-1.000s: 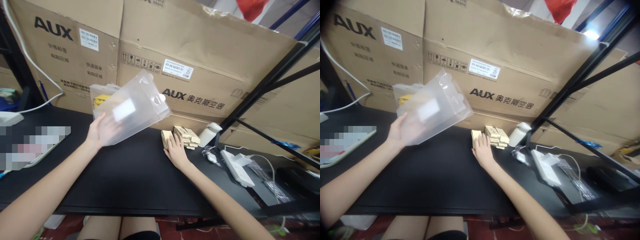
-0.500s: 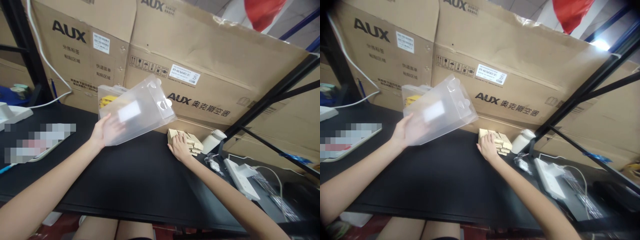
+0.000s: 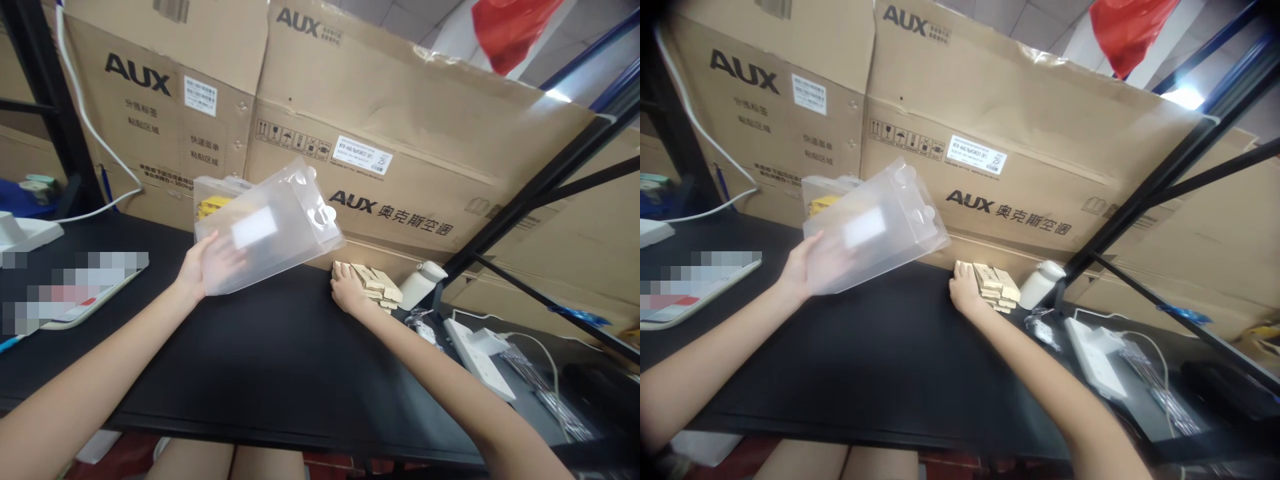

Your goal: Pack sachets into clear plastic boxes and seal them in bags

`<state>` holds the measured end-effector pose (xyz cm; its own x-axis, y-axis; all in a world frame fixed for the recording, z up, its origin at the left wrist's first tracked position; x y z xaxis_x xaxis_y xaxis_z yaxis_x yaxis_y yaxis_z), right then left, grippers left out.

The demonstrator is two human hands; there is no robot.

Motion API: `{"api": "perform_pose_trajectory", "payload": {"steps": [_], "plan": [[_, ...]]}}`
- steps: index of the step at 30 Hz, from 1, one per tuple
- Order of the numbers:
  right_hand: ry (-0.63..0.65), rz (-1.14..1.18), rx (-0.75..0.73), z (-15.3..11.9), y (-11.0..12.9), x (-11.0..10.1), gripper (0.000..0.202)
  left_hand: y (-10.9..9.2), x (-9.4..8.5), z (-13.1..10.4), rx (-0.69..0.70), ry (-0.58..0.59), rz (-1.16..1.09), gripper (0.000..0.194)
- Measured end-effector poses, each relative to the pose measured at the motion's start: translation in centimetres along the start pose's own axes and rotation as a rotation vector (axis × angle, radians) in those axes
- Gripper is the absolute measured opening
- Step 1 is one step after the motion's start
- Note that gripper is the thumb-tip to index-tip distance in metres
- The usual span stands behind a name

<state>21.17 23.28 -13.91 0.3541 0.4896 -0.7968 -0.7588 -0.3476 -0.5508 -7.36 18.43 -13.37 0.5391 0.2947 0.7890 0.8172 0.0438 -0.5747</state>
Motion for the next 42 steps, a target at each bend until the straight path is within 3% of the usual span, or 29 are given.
{"api": "perform_pose_trajectory", "payload": {"steps": [4, 6, 9, 11, 14, 16, 21, 24, 26, 28, 30, 32, 35, 36, 39, 40, 42], "plan": [[0.02, 0.006, 0.041, 0.3, -0.7, 0.4, 0.034, 0.0, 0.0, 0.1, -0.002, 0.004, 0.012, 0.023], [-0.065, 0.147, 0.067, 0.0, -0.9, -0.9, 0.038, 0.2, -0.1, 0.1, -0.023, 0.003, 0.061, 0.025], [-0.336, 0.832, 0.29, -1.0, -2.7, -3.9, 0.038, 1.1, -0.2, 0.1, -0.084, 0.012, 0.193, 0.021], [-0.46, 1.308, 0.51, -2.4, -4.1, -4.1, 0.044, 1.8, -0.2, 0.1, -0.128, 0.032, 0.29, 0.021], [-0.33, 1.823, 0.694, -3.7, -2.4, -2.3, 0.064, 3.0, -0.5, 0.0, -0.185, 0.029, 0.449, 0.025], [-0.159, 2.066, 0.746, -4.4, 0.0, -1.5, 0.058, 3.7, -1.0, -0.1, -0.208, 0.013, 0.551, 0.027], [0.091, 2.196, 0.804, -5.7, 3.8, -1.0, 0.046, 4.8, -1.8, 0.3, -0.211, 0.018, 0.741, 0.039], [0.166, 2.209, 0.883, -6.2, 4.5, -0.5, 0.033, 2.8, -1.3, 1.4, -0.015, 0.011, 0.879, 0.046], [0.214, 2.244, 0.974, -6.6, 4.8, 0.0, 0.024, -0.4, -0.3, 1.4, 0.231, -0.014, 0.921, 0.047], [0.287, 2.3, 1.069, -7.0, 5.3, 0.6, 0.019, -4.2, 1.0, -0.6, 0.526, -0.06, 0.93, 0.046], [0.35, 2.343, 1.135, -7.3, 5.9, 0.8, 0.018, -7.0, 3.2, -5.1, 0.862, -0.011, 0.991, 0.046], [0.375, 2.376, 1.145, -7.5, 6.5, 0.7, 0.02, -5.7, 6.0, -10.1, 1.049, 0.211, 1.223, 0.048], [0.446, 2.447, 1.053, -7.3, 7.9, -0.1, 0.027, 0.9, 8.2, -16.9, 1.289, 0.697, 1.703, 0.058], [0.485, 2.469, 1.014, -7.3, 8.4, -0.5, 0.029, 2.4, 8.1, -18.2, 1.373, 0.774, 1.787, 0.058], [0.607, 2.506, 0.921, -7.4, 10.0, -1.5, 0.034, 4.0, 7.2, -19.5, 1.5, 0.887, 1.865, 0.049], [0.642, 2.519, 0.896, -7.4, 10.3, -1.8, 0.038, 3.3, 6.7, -19.5, 1.508, 0.896, 1.855, 0.047], [0.688, 2.545, 0.863, -7.4, 10.8, -2.3, 0.045, -0.3, 5.4, -19.2, 1.561, 0.78, 1.801, 0.047]]}}
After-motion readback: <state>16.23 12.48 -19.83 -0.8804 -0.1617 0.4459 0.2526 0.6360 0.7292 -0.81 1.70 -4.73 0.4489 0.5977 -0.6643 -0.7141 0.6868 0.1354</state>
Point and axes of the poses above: each hand's wrist, its own z-axis towards the middle knuckle, its own x-axis out of the palm, y = z × x, the point moved 10 cm from there along z, towards the middle knuckle, and after that the axes turned 13 degrees about -y, right-handed, at the moved point
